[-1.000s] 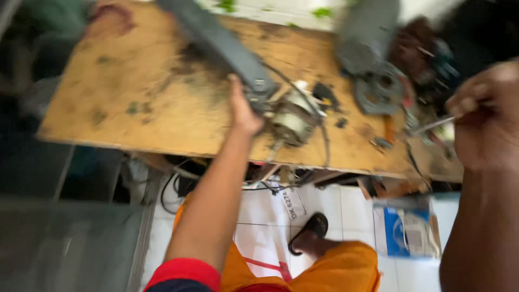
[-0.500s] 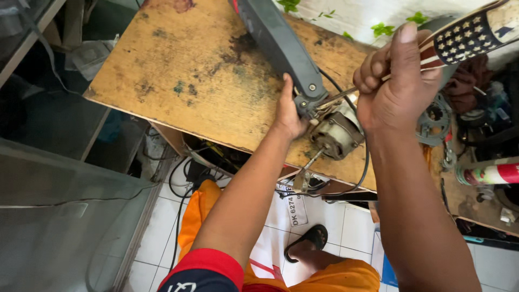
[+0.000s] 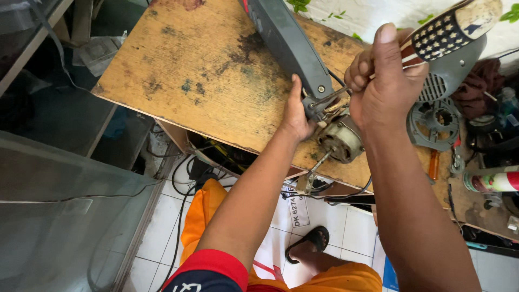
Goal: The person disassembles a grey electrical appliance on a workbench, using a screwdriver to remove screws and separate the casing from the motor assembly. They manipulate the internal components and wires, then reassemble the parts and tighten the screws.
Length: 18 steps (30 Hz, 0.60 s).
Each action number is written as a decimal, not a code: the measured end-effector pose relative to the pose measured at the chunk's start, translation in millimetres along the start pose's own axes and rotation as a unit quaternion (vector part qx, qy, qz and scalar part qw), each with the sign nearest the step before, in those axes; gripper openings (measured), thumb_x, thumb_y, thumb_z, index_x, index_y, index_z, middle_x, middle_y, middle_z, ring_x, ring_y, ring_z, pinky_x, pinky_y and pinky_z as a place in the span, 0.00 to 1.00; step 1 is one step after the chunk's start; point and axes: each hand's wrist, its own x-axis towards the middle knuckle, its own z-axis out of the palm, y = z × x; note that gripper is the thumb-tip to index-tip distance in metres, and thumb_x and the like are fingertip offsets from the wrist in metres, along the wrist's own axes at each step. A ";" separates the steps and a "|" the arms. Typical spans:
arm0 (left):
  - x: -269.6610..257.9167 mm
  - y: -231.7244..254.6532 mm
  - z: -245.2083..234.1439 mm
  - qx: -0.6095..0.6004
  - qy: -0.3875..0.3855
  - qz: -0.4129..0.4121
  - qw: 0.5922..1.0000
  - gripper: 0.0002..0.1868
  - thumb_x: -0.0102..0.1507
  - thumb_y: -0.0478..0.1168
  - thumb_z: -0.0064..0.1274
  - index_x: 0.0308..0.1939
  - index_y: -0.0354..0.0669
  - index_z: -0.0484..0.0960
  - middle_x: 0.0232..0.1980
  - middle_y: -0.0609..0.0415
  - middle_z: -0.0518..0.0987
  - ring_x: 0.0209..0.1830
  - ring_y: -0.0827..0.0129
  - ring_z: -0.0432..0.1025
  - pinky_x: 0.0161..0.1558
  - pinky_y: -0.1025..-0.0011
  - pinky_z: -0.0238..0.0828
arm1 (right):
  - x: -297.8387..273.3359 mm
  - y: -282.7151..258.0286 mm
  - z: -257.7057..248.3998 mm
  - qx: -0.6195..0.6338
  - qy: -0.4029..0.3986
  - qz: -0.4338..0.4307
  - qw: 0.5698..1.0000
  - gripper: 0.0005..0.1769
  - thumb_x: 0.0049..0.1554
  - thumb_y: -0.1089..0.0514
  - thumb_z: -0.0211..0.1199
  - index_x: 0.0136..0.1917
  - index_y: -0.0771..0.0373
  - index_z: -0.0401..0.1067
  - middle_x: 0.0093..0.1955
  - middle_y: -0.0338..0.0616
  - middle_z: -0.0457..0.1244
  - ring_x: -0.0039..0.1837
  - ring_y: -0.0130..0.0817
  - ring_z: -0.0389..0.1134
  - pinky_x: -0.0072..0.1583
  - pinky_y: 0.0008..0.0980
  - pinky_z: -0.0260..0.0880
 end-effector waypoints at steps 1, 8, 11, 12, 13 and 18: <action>-0.5 1.0 0.2 0.000 0.000 0.001 1.000 0.41 0.62 0.76 0.41 0.58 0.46 0.81 0.54 0.45 0.84 0.51 0.51 0.79 0.50 0.53 0.78 | -0.1 1.2 0.8 0.000 -0.001 0.000 1.000 0.17 0.65 0.49 0.66 0.39 0.50 0.62 0.30 0.41 0.51 0.29 0.28 0.50 0.34 0.34 0.46; -5.7 3.4 4.4 -0.004 0.001 -0.005 1.000 0.41 0.62 0.75 0.40 0.60 0.47 0.80 0.56 0.46 0.83 0.53 0.51 0.78 0.53 0.53 0.76 | -8.7 -6.3 -0.3 -0.009 -0.085 -0.019 0.996 0.10 0.69 0.53 0.62 0.48 0.48 0.62 0.33 0.35 0.51 0.31 0.24 0.50 0.34 0.28 0.49; -2.9 2.4 3.5 -0.025 -0.016 0.007 1.000 0.39 0.64 0.74 0.42 0.58 0.45 0.81 0.54 0.44 0.83 0.51 0.50 0.79 0.52 0.52 0.78 | -7.1 -2.0 -1.2 -0.004 -0.073 -0.030 0.997 0.11 0.69 0.51 0.63 0.47 0.48 0.62 0.32 0.34 0.52 0.32 0.23 0.52 0.33 0.27 0.50; -1.8 1.4 3.4 -0.029 -0.017 0.017 0.999 0.39 0.64 0.73 0.43 0.57 0.44 0.81 0.52 0.43 0.84 0.48 0.50 0.79 0.51 0.52 0.79 | -5.8 0.1 -1.4 0.005 -0.048 -0.037 0.998 0.13 0.67 0.50 0.64 0.45 0.50 0.62 0.31 0.35 0.51 0.31 0.24 0.52 0.32 0.27 0.50; -2.6 1.4 3.3 -0.028 -0.018 0.016 0.999 0.39 0.64 0.73 0.43 0.57 0.44 0.81 0.52 0.43 0.84 0.48 0.50 0.79 0.51 0.52 0.79 | -5.3 -1.1 -2.3 0.005 -0.047 -0.038 0.998 0.13 0.67 0.50 0.64 0.45 0.50 0.62 0.31 0.35 0.51 0.31 0.24 0.52 0.32 0.27 0.50; -6.7 4.0 5.1 -0.013 -0.001 0.005 1.000 0.40 0.63 0.73 0.41 0.60 0.45 0.79 0.55 0.43 0.82 0.53 0.49 0.78 0.55 0.52 0.76 | -4.7 -4.7 -1.2 -0.007 -0.051 -0.014 0.999 0.16 0.68 0.48 0.62 0.40 0.49 0.62 0.30 0.37 0.52 0.29 0.26 0.52 0.32 0.28 0.50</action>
